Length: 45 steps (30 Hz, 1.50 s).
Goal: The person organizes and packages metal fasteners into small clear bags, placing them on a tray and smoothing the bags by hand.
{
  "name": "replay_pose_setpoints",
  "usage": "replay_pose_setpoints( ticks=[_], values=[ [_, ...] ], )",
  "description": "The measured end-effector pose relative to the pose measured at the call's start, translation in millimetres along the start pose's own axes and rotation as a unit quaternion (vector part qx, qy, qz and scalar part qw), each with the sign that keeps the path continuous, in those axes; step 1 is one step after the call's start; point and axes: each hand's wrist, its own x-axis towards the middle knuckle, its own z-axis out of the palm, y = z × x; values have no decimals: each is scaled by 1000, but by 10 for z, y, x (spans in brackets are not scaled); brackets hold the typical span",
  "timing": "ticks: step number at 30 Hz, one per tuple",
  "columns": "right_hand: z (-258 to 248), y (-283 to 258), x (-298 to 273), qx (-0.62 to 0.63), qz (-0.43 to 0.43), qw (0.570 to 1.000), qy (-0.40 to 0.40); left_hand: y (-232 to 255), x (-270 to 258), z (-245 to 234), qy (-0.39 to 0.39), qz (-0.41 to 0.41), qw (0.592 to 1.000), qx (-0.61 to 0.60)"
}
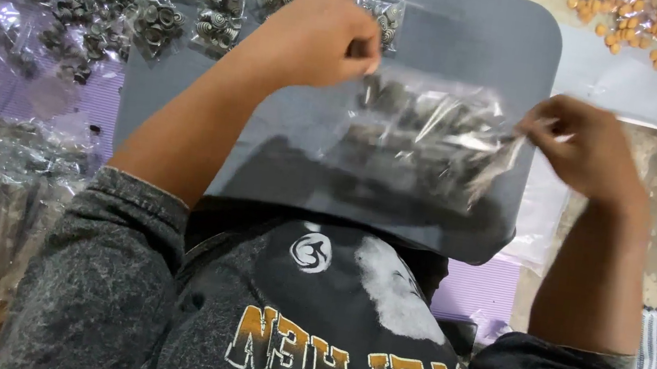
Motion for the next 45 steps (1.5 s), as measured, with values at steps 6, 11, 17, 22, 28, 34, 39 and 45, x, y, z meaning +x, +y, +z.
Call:
replay_pose_setpoints(
  ticks=[6,11,17,22,28,34,39,45],
  values=[
    [-305,352,-329,-102,-216,935,261,315,301,-22,328,234,911,89],
    [246,518,-331,-231,-256,882,322,174,173,607,352,264,859,260],
    [1056,602,-354,-202,-156,909,329,85,-285,1379,220,174,937,208],
    [1002,-265,-113,-174,-17,947,270,128,-518,1408,212,155,948,179],
    [975,-321,352,-178,116,970,118,63,-629,1484,210,99,961,153],
    [919,-136,661,-194,86,972,101,51,-634,1511,202,74,965,153],
    [831,183,756,-203,49,969,132,84,-610,1451,208,88,962,153],
    [556,1492,573,-114,-29,933,340,195,-558,1407,169,76,973,135]
  ],
)
